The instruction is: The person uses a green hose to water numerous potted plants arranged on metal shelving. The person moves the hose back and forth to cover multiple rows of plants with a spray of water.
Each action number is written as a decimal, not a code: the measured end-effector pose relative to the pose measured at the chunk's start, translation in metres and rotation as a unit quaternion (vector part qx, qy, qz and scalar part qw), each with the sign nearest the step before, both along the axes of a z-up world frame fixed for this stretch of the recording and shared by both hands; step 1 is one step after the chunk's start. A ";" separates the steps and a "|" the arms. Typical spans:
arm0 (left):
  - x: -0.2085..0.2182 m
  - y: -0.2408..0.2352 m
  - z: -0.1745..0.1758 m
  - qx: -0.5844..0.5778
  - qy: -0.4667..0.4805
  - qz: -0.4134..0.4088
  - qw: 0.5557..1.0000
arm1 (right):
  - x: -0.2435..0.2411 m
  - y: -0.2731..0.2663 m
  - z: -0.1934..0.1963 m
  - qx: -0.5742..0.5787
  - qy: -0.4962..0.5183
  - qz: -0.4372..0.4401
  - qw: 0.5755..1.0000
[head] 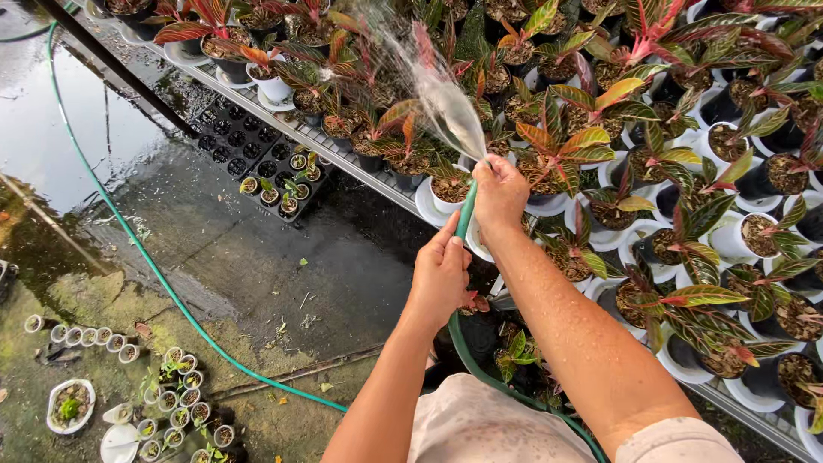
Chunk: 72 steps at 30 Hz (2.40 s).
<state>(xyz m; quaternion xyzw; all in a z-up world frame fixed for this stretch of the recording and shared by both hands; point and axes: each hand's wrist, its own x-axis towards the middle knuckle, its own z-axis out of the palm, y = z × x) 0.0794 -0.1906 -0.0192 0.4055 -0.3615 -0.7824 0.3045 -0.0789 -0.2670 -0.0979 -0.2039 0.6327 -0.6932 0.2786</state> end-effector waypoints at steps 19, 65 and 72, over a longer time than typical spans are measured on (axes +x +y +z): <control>0.011 -0.003 -0.006 0.042 0.036 0.022 0.998 | 0.022 -0.015 -0.004 0.033 0.023 0.030 0.999; 0.021 0.014 0.000 -0.002 0.033 0.048 0.998 | 0.046 -0.008 0.028 -0.005 0.013 0.035 0.999; 0.030 0.006 -0.002 -0.021 0.061 0.052 0.997 | 0.049 -0.018 0.023 -0.010 0.014 0.023 1.000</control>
